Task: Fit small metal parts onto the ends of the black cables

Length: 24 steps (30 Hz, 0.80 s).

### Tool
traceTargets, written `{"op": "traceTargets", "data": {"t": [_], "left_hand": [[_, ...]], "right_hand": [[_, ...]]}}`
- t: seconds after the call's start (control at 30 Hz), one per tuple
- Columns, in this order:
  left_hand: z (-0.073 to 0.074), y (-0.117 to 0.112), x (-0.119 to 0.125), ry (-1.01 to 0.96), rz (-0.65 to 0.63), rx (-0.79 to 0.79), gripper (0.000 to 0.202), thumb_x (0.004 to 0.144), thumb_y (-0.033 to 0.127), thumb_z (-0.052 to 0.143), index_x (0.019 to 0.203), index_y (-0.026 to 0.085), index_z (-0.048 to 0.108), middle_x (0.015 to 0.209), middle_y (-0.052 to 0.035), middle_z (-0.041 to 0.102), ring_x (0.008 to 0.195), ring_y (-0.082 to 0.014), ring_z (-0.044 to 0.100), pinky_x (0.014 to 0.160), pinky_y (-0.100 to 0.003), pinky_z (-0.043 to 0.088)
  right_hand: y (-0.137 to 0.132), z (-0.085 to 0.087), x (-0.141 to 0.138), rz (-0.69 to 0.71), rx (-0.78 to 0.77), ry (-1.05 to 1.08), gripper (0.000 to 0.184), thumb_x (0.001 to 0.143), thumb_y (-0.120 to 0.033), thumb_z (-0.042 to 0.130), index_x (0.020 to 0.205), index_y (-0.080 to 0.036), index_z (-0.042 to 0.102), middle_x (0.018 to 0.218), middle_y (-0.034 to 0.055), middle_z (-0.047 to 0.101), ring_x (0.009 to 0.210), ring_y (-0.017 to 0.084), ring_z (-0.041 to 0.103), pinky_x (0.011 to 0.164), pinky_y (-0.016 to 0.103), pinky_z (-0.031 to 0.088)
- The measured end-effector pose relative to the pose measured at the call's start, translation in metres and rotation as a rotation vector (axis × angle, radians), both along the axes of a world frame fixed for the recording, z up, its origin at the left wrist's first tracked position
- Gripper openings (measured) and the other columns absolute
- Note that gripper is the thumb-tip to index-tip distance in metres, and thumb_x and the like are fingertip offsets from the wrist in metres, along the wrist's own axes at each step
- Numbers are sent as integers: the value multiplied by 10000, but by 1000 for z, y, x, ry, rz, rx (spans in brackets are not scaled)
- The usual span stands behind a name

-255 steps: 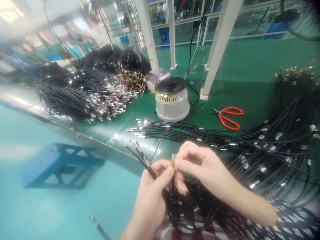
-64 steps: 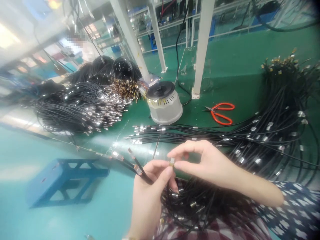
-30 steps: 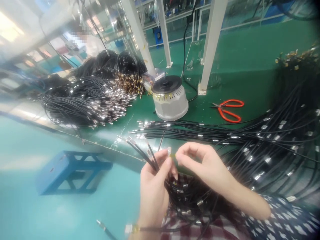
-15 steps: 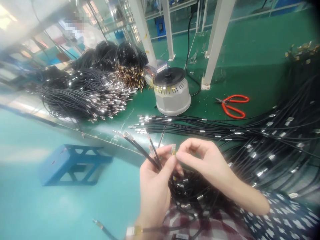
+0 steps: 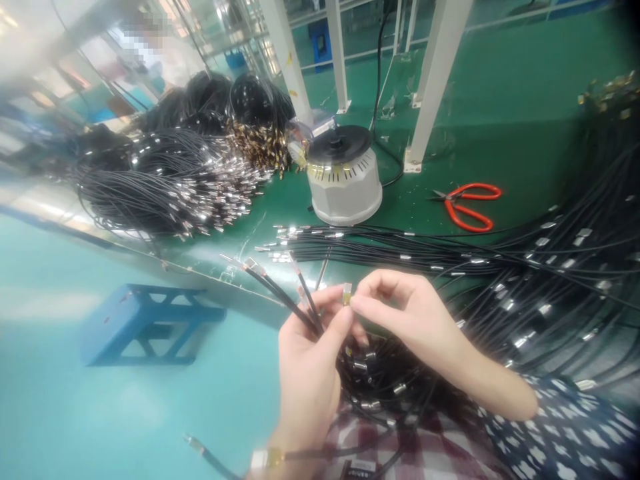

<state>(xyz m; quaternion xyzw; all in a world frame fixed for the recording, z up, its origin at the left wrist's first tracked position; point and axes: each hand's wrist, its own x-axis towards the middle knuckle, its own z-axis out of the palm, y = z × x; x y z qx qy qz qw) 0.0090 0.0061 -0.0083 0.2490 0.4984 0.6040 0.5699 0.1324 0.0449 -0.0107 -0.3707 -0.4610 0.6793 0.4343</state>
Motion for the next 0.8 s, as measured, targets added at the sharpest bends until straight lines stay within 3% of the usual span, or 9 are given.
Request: {"op": "traceTargets", "data": {"t": [0.53, 0.8], "left_hand": [[0, -2, 1, -2, 7, 2, 175, 741, 131, 749, 904, 172, 704, 657, 25, 648, 539, -84, 612, 560, -182, 500], [2, 5, 2, -63, -34, -23, 59, 804, 178, 691, 848, 157, 658, 501, 45, 565, 440, -85, 526, 470, -190, 419]], "right_hand": [[0, 1, -3, -24, 6, -16, 247, 803, -301, 728, 655, -178, 573, 507, -42, 602, 471, 115, 553, 544, 260, 451], [0, 1, -4, -19, 35, -38, 287, 817, -360, 718, 655, -181, 563, 512, -22, 616, 493, 136, 568, 594, 301, 475]]}}
